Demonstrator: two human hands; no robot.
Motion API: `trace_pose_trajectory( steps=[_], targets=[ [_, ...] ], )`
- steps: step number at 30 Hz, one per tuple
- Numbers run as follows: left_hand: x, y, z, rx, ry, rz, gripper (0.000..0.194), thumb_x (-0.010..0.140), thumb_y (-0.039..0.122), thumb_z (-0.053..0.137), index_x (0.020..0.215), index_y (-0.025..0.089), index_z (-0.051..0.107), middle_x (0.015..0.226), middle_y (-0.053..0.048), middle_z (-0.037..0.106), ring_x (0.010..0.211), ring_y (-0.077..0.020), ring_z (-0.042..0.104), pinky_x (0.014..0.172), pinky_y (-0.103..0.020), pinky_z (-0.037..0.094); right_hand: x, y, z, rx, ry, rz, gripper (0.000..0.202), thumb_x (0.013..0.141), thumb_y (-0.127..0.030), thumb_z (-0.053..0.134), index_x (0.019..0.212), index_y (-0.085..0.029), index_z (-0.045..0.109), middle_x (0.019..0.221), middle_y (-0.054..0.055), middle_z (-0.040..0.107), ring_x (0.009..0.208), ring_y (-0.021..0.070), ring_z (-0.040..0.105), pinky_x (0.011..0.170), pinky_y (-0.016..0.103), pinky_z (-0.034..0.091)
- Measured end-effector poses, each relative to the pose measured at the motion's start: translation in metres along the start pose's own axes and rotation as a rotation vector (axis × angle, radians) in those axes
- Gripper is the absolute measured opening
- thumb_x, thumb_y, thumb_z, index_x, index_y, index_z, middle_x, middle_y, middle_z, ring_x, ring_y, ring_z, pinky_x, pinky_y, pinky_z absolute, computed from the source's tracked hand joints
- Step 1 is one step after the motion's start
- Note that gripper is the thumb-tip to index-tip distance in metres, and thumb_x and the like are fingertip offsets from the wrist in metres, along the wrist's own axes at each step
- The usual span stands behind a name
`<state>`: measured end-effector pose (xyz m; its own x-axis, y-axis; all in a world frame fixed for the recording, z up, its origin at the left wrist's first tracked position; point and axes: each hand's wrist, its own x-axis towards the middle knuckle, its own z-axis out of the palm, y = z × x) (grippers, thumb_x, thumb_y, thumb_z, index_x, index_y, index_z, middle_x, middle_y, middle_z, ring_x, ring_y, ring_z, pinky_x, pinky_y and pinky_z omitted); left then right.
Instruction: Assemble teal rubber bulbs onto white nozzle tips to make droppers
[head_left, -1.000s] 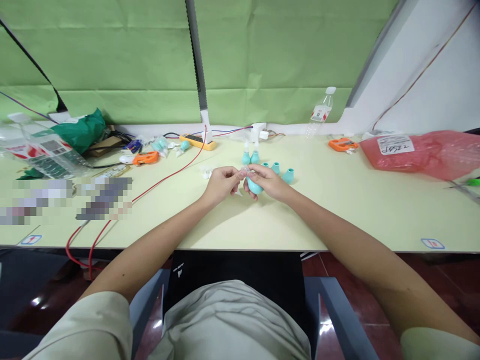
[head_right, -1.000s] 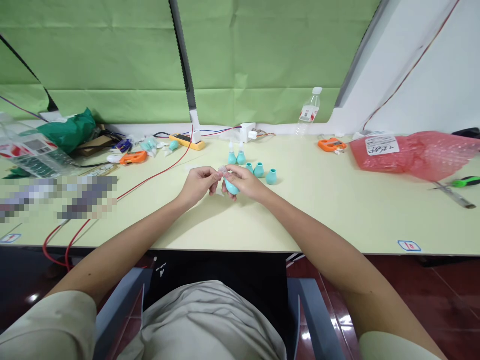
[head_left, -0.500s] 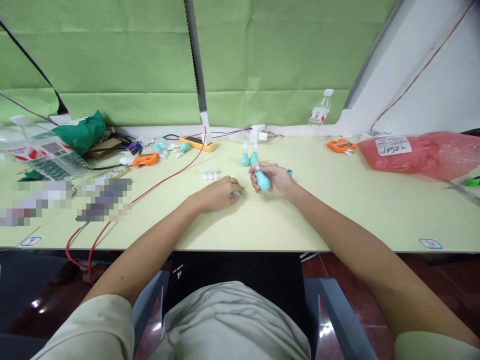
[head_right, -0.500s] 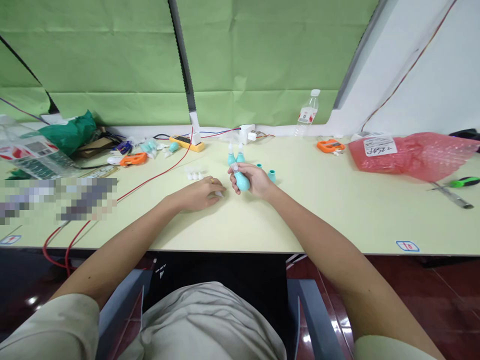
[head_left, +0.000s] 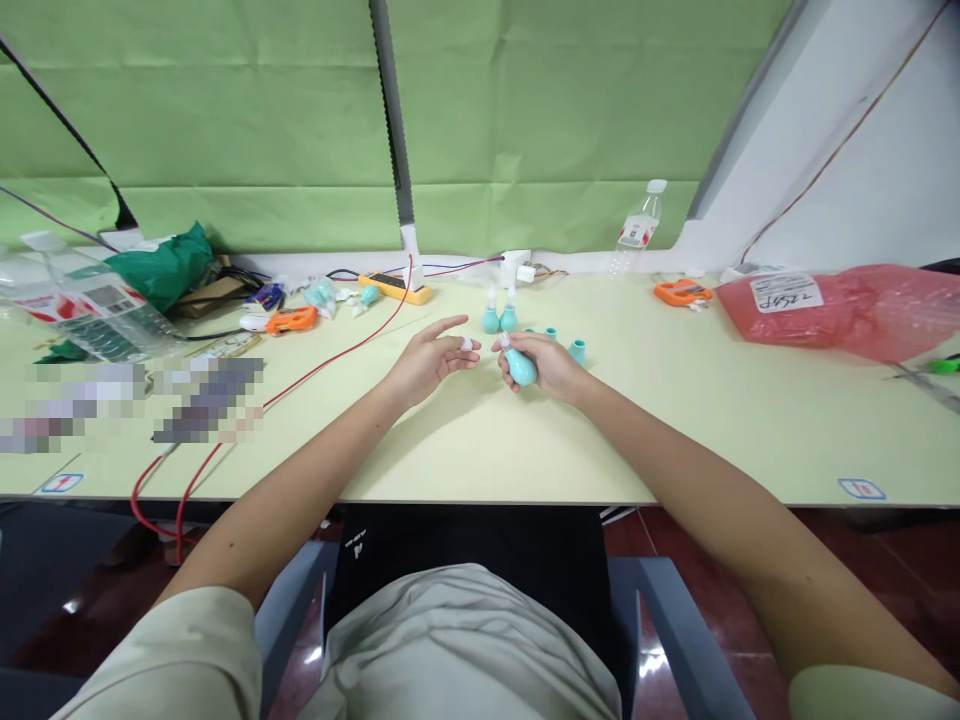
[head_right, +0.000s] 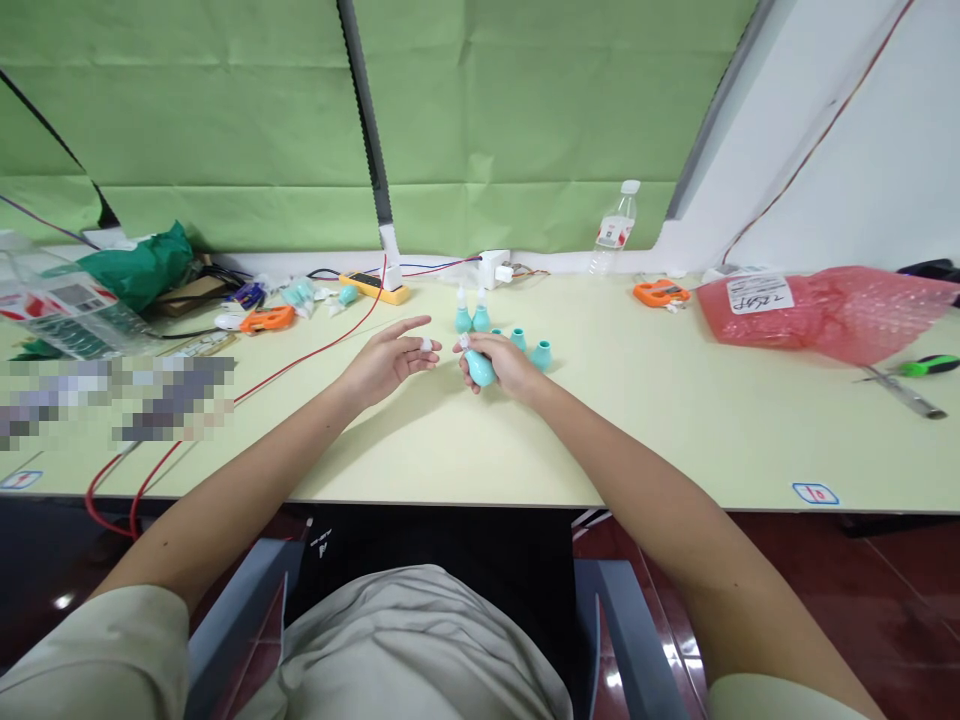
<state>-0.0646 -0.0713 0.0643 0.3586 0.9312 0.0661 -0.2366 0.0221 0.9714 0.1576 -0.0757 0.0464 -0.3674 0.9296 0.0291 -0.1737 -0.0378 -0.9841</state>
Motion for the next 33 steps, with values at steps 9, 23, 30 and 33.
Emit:
trace_pose_trajectory(
  steps=[9,23,30,33],
  targets=[
    [0.002,-0.003,-0.006,0.053,0.035,0.045,0.036,0.074,0.035,0.084,0.095,0.015,0.062,0.106,-0.012,0.076,0.090,-0.0188,0.074,0.077,-0.028,0.053,-0.007,0.003,0.016,-0.024,-0.169,-0.006,0.029,0.083,-0.041,0.069,0.095,-0.016,0.064,0.068,0.004,0.065,0.054,0.0180,0.063,0.044,0.029,0.052],
    [0.003,-0.015,-0.006,0.276,-0.036,0.185,0.039,0.073,0.048,0.086,0.092,0.016,0.075,0.082,-0.004,0.070,0.073,-0.0117,0.061,0.073,-0.026,0.049,-0.011,0.005,0.018,-0.491,-0.052,-0.156,0.022,0.093,-0.040,0.057,0.088,-0.019,0.064,0.072,0.001,0.061,0.059,0.0140,0.057,0.047,0.024,0.044],
    [-0.001,-0.009,-0.004,0.398,-0.095,0.209,0.042,0.072,0.048,0.086,0.093,0.014,0.075,0.079,-0.005,0.070,0.072,-0.0131,0.063,0.073,-0.028,0.051,-0.013,0.005,0.012,-0.881,-0.007,-0.387,0.024,0.098,-0.030,0.047,0.085,-0.019,0.064,0.077,0.001,0.062,0.069,0.0152,0.053,0.065,0.029,0.040],
    [-0.002,-0.009,-0.004,0.464,-0.119,0.219,0.042,0.075,0.050,0.083,0.094,0.014,0.075,0.078,-0.005,0.071,0.070,-0.0139,0.064,0.071,-0.028,0.052,-0.015,0.003,0.010,-1.001,-0.021,-0.457,0.024,0.099,-0.028,0.046,0.095,-0.018,0.068,0.088,0.004,0.069,0.079,0.0191,0.059,0.073,0.031,0.042]
  ],
)
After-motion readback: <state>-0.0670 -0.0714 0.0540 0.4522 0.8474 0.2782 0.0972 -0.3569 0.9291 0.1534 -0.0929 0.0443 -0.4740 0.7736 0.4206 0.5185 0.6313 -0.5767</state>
